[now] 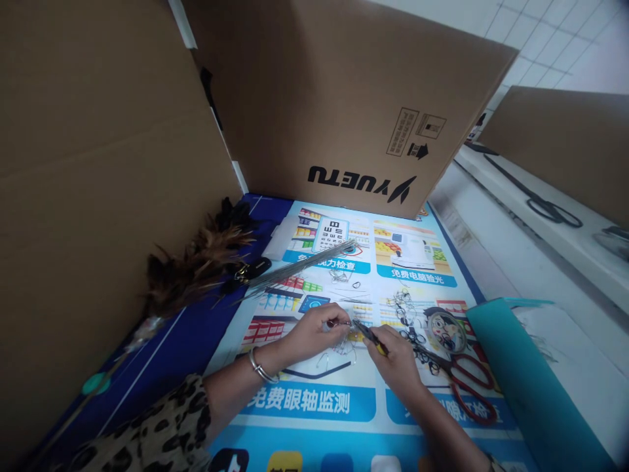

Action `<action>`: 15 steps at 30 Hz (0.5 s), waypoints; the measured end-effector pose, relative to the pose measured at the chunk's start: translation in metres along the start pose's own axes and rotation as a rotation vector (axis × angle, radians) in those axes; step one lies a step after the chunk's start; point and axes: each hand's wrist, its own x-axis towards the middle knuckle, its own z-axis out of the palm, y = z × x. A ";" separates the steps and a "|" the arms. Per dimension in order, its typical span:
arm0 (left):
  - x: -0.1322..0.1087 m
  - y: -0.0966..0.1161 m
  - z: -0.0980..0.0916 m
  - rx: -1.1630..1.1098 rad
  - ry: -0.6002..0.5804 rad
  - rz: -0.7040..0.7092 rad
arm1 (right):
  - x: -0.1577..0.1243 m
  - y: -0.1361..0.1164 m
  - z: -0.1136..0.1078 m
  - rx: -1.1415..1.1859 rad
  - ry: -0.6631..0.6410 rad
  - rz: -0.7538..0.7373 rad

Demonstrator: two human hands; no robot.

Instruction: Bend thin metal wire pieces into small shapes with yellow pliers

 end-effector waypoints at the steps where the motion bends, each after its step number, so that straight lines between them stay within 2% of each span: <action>1: 0.000 -0.001 0.000 -0.002 0.001 0.004 | 0.000 0.000 0.000 0.001 0.001 0.001; 11: 0.001 0.002 -0.003 -0.034 -0.088 0.053 | -0.001 0.002 0.002 0.022 -0.003 -0.017; 15: 0.001 0.000 -0.002 -0.027 -0.074 0.046 | 0.000 0.003 0.004 0.009 0.018 -0.037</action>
